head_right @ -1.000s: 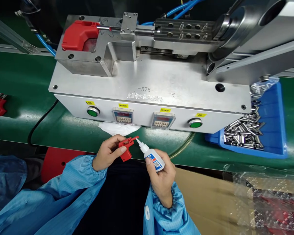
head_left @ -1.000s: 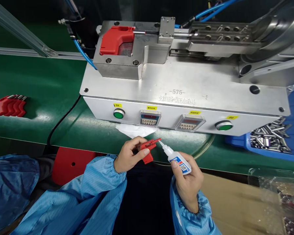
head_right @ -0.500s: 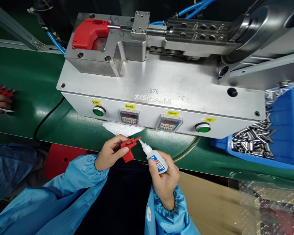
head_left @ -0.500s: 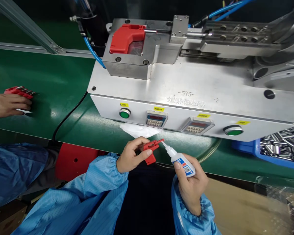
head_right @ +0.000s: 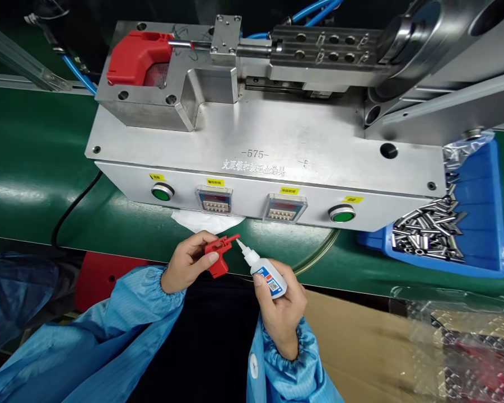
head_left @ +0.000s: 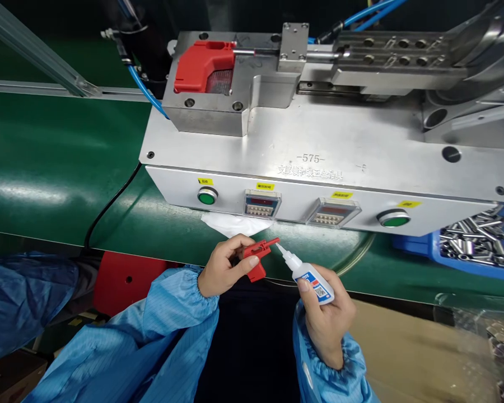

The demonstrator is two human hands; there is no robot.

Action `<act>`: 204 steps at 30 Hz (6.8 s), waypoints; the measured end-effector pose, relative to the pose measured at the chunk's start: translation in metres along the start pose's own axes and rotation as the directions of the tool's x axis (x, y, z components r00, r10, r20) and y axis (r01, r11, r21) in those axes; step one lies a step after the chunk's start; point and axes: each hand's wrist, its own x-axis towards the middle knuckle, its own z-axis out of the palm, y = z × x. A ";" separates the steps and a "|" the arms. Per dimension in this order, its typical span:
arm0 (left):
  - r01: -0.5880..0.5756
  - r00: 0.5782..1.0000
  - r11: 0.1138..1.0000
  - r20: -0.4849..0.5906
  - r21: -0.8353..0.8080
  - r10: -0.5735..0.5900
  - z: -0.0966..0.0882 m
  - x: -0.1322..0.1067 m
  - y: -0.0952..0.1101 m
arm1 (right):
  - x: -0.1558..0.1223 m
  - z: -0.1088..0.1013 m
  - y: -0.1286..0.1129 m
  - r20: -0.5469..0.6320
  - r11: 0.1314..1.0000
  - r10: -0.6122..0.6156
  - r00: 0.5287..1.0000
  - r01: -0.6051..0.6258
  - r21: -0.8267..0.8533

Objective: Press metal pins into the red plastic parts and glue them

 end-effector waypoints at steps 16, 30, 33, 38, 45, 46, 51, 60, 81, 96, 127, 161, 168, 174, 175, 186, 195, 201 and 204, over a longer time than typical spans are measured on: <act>-0.028 1.000 0.999 0.005 0.032 0.028 0.000 0.000 0.000 | 0.000 0.001 0.000 -0.005 1.000 0.003 1.000 -0.003 0.001; -0.060 0.998 0.998 -0.031 0.031 0.061 0.001 -0.002 -0.001 | 0.006 0.002 -0.002 0.019 1.000 -0.012 1.000 0.013 -0.023; -0.041 0.999 0.998 -0.024 0.041 0.042 0.001 -0.001 0.000 | 0.003 0.002 -0.002 0.015 1.000 -0.007 1.000 0.007 -0.015; -0.003 1.000 0.998 -0.014 0.070 0.004 0.002 0.000 0.002 | -0.001 -0.001 -0.002 -0.009 0.999 0.035 0.999 -0.036 -0.031; -0.019 1.000 0.998 -0.012 0.058 0.020 0.002 -0.001 0.001 | -0.003 0.000 0.004 0.016 0.999 0.039 0.999 -0.039 0.022; -0.012 1.000 0.998 -0.014 0.054 0.013 0.002 -0.002 0.001 | -0.003 0.001 0.006 0.009 0.998 0.055 0.998 -0.056 0.038; 0.011 0.999 1.000 -0.040 0.020 -0.010 0.002 -0.002 0.000 | 0.003 -0.002 0.018 0.033 0.945 0.129 0.991 -0.133 0.300; 0.189 0.982 0.981 0.019 0.043 -0.190 -0.007 -0.010 0.002 | 0.018 -0.010 0.004 0.078 0.975 0.032 0.996 -0.048 0.216; 0.208 0.977 0.978 0.051 -0.020 -0.207 -0.040 -0.017 -0.005 | 0.013 -0.041 0.009 0.067 0.969 -0.064 0.996 0.078 -0.235; -0.042 0.999 0.998 -0.035 -0.045 0.040 -0.048 -0.011 0.014 | 0.016 0.066 -0.012 0.555 0.793 -0.048 0.831 0.370 -0.485; -0.018 0.999 0.995 -0.032 -0.101 0.015 -0.044 -0.014 0.004 | 0.014 0.036 -0.018 0.563 0.521 0.221 0.796 0.392 -0.758; 0.079 0.993 0.992 -0.076 -0.101 -0.087 -0.037 -0.006 -0.006 | 0.003 0.016 -0.006 0.432 0.533 0.141 0.891 0.299 -0.792; 0.064 0.995 0.994 -0.070 -0.090 -0.070 -0.037 -0.004 -0.005 | -0.007 0.006 -0.002 0.438 0.560 0.075 0.896 0.326 -0.762; 0.094 0.993 0.993 -0.065 -0.076 -0.099 -0.036 -0.002 -0.004 | -0.003 0.005 -0.002 0.414 0.571 0.072 0.907 0.303 -0.763; 0.097 0.993 0.993 -0.066 -0.072 -0.101 -0.036 -0.002 -0.003 | -0.003 0.004 -0.002 0.410 0.578 0.072 0.909 0.297 -0.760; 0.079 0.995 0.995 -0.063 -0.065 -0.083 -0.035 -0.002 -0.003 | 0.001 0.004 0.007 0.395 0.617 -0.004 0.919 0.313 -0.722; 0.064 0.997 0.997 -0.043 -0.048 -0.066 -0.036 -0.003 -0.003 | -0.001 0.003 0.007 0.379 0.657 -0.019 0.925 0.298 -0.693; 0.061 0.996 0.996 -0.058 -0.065 -0.065 -0.036 -0.003 -0.004 | 0.001 0.004 0.008 0.380 0.656 0.004 0.925 0.284 -0.699; 0.066 0.996 0.995 -0.057 -0.071 -0.070 -0.035 -0.003 -0.004 | 0.001 0.002 0.008 0.381 0.664 -0.001 0.925 0.285 -0.691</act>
